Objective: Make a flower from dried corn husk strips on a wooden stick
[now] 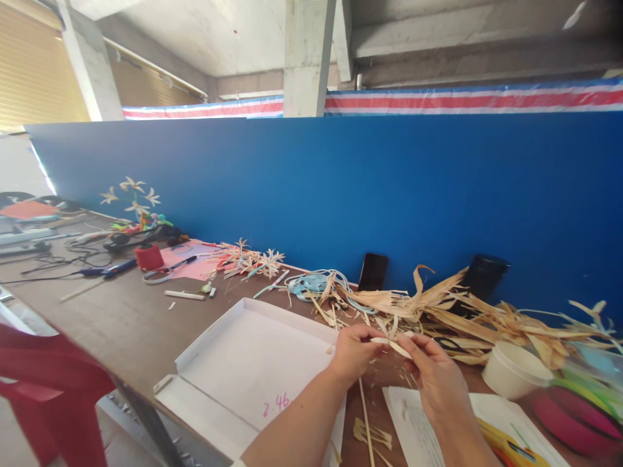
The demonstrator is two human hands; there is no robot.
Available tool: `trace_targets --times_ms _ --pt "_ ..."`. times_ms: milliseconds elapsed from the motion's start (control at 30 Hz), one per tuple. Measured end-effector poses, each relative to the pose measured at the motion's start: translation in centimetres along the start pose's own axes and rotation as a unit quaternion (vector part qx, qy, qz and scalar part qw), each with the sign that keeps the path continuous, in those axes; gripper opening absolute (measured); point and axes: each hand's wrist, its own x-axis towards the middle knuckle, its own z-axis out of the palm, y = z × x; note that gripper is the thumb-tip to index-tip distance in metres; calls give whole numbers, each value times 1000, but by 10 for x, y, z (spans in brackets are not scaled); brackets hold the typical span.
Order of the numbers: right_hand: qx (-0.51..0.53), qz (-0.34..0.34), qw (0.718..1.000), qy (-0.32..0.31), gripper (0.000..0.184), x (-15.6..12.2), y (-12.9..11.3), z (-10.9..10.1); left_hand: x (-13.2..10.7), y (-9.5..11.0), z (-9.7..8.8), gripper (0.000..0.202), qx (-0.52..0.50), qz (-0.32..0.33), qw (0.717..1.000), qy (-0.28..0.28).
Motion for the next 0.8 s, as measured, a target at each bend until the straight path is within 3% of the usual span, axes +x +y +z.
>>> trace_targets --times_ms 800 --pt "16 13 999 -24 28 -2 -1 -1 2 -6 -4 26 46 18 999 -13"
